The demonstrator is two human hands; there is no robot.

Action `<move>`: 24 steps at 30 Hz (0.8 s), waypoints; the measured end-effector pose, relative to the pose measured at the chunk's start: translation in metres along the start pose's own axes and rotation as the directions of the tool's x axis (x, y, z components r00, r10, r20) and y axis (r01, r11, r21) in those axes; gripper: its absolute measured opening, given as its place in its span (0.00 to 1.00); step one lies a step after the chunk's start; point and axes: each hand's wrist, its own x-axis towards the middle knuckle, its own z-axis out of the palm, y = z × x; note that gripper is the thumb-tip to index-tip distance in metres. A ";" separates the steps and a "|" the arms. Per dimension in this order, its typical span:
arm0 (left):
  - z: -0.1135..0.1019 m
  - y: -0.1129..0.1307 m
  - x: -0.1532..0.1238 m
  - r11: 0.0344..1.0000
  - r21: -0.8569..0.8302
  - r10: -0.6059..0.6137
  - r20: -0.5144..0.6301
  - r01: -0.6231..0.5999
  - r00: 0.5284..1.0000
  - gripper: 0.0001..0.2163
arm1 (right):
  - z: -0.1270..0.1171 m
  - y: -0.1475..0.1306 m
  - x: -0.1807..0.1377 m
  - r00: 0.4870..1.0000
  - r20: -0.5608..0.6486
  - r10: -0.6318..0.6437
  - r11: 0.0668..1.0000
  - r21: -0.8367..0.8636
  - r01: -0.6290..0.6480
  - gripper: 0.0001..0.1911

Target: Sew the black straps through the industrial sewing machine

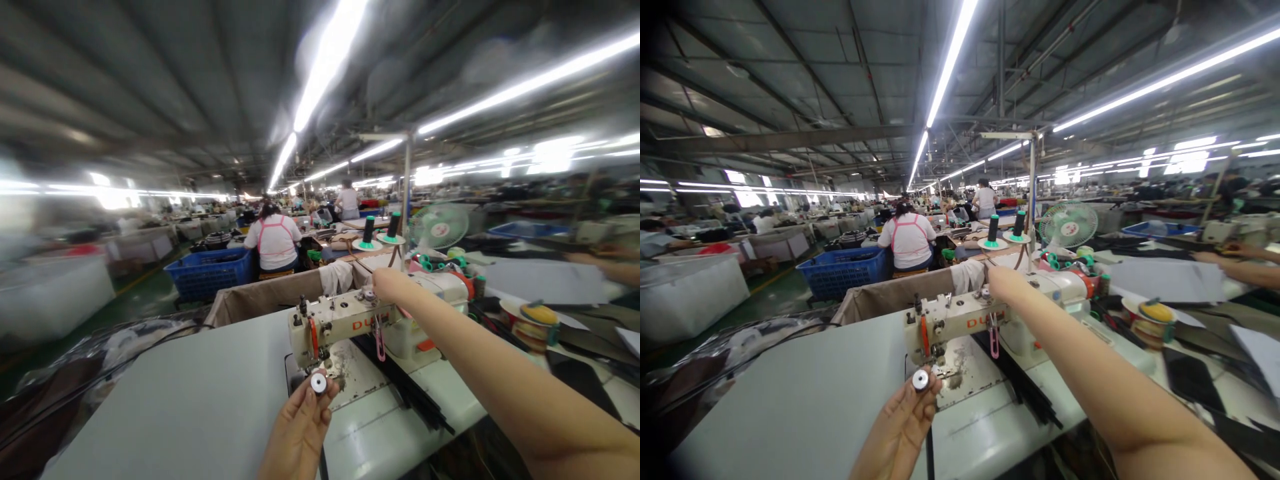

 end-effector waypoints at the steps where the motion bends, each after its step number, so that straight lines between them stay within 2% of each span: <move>1: -0.001 0.000 0.000 1.000 0.007 -0.005 -0.018 0.005 1.000 0.22 | 0.000 -0.001 0.000 1.000 0.003 -0.002 1.000 0.001 0.002 0.17; 3: 0.000 0.000 0.000 1.000 0.006 0.003 -0.036 -0.002 0.999 0.22 | 0.001 -0.005 0.001 1.000 0.005 -0.015 1.000 0.008 0.015 0.17; 9: 0.013 0.003 -0.001 1.000 0.007 0.007 0.014 -0.007 1.000 0.23 | 0.007 -0.006 0.000 0.998 -0.055 0.024 1.000 0.017 -0.023 0.17; 14: -0.006 -0.002 -0.003 0.998 0.026 -0.051 0.019 0.051 0.998 0.23 | 0.009 0.018 -0.008 0.998 -0.059 -0.030 1.000 0.009 0.030 0.16; 19: -0.020 -0.009 -0.006 0.995 0.029 -0.101 0.078 0.099 0.992 0.22 | 0.005 0.037 -0.009 0.997 0.004 -0.080 0.997 -0.014 0.080 0.15; 21: -0.020 -0.011 -0.005 0.994 0.031 -0.104 0.094 0.102 0.990 0.23 | 0.007 0.033 -0.008 0.996 -0.015 -0.086 0.996 -0.041 0.085 0.15; 24: -0.018 -0.013 -0.003 0.992 0.053 -0.119 0.138 0.112 0.983 0.25 | 0.013 0.014 -0.009 0.987 -0.115 -0.113 0.989 -0.108 0.100 0.18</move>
